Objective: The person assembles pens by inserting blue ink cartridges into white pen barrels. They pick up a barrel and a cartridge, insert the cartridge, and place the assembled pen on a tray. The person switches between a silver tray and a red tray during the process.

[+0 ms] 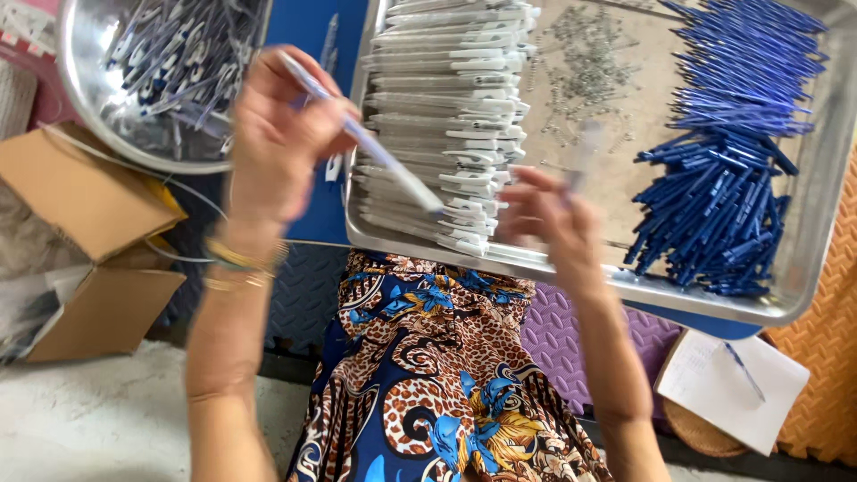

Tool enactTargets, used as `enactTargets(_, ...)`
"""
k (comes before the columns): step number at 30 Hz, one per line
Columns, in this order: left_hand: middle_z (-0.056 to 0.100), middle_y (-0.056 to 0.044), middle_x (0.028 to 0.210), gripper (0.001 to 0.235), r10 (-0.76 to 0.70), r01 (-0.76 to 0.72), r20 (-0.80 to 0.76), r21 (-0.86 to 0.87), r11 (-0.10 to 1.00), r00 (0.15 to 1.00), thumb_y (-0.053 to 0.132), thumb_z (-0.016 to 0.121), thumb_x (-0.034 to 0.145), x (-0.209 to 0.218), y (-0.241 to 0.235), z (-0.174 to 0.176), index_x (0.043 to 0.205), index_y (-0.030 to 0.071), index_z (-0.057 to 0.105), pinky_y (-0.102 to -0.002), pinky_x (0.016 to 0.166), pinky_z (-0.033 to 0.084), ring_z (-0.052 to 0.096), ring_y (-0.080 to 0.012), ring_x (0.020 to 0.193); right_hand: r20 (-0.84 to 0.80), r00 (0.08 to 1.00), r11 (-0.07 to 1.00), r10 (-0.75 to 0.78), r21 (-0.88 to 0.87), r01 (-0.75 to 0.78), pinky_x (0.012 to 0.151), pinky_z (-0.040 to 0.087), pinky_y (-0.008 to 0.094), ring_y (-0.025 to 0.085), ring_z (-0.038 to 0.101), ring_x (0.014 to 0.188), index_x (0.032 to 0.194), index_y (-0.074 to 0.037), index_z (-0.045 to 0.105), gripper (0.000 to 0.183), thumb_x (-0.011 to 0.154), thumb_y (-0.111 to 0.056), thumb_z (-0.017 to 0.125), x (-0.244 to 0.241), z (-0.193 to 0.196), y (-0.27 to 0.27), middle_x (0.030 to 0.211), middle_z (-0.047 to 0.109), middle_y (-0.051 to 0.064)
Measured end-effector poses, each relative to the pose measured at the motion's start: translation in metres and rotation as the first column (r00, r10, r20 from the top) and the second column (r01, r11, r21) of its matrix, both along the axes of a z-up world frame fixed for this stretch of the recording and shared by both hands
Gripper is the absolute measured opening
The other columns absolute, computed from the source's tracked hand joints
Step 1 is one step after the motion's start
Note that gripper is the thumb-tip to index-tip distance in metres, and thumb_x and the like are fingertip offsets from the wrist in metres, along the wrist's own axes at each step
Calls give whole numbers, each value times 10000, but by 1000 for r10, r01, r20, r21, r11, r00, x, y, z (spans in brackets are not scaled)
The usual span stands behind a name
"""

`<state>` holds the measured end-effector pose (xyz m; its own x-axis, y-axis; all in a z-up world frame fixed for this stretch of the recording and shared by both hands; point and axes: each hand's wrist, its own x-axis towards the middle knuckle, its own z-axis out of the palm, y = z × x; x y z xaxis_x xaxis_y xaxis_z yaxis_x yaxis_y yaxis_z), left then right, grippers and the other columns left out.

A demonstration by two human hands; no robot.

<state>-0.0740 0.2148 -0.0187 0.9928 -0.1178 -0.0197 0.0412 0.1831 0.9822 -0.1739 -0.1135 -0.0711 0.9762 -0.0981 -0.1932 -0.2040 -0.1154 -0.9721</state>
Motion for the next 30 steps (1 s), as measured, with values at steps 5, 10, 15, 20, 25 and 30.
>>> enactTargets(5, 679, -38, 1200, 324, -87, 100, 60, -283, 954, 994, -83, 716, 1084, -16, -59, -25, 1244, 171, 594, -442, 926, 773, 756, -286, 1106, 186, 965, 890, 184, 387, -244, 791, 685, 309, 243, 786, 897, 1509, 37, 589, 394, 1194, -187, 512, 8, -10, 26, 1253, 769, 269)
enactTargets(10, 800, -125, 1073, 284, -491, 492, 33, -27, 870, 870, 118, 835, 964, -19, -55, -8, 1223, 63, 733, -374, 900, 732, 798, -191, 1033, 243, 968, 992, 60, 95, -85, 577, 617, 303, 171, 682, 593, 1253, 111, 729, 290, 1162, -136, 609, 15, -12, -29, 827, 731, 182)
enactTargets(15, 764, -353, 1309, 495, -770, 775, -117, 192, 602, 627, 227, 723, 1053, -6, -82, -7, 1462, -47, 669, -458, 936, 685, 784, -380, 1142, 308, 902, 953, 303, -87, -290, 498, 519, 263, 136, 574, 499, 1176, 138, 755, 214, 1119, -34, 641, 24, 23, -42, 732, 703, 156)
enactTargets(20, 821, -167, 1099, 472, -759, 722, -239, -235, 650, 605, 167, 734, 1062, -16, -107, -50, 1504, 21, 659, -349, 765, 753, 814, -186, 867, 276, 961, 998, -18, -52, 34, 525, 587, 281, 202, 750, 727, 1242, 37, 747, 565, 1176, -460, 488, 22, 4, -45, 1086, 757, 177)
enactTargets(25, 817, -97, 1153, 435, -729, 601, -258, -429, 674, 634, 188, 722, 1090, -18, -121, -67, 1502, 58, 665, -162, 682, 669, 735, -51, 841, 238, 874, 874, -425, 359, 327, 381, 494, 243, 176, 601, 445, 953, -50, 594, 731, 1067, -725, 338, -2, -12, -46, 822, 631, 177)
enactTargets(30, 806, -112, 1168, 454, -735, 562, -252, -506, 655, 629, 129, 752, 1072, -20, -131, -83, 1507, 38, 659, -239, 716, 719, 767, -94, 874, 371, 877, 923, -307, 342, 178, 691, 719, 438, 324, 792, 757, 1079, 31, 512, 231, 1051, 25, 741, -8, -2, -16, 1065, 719, 303)
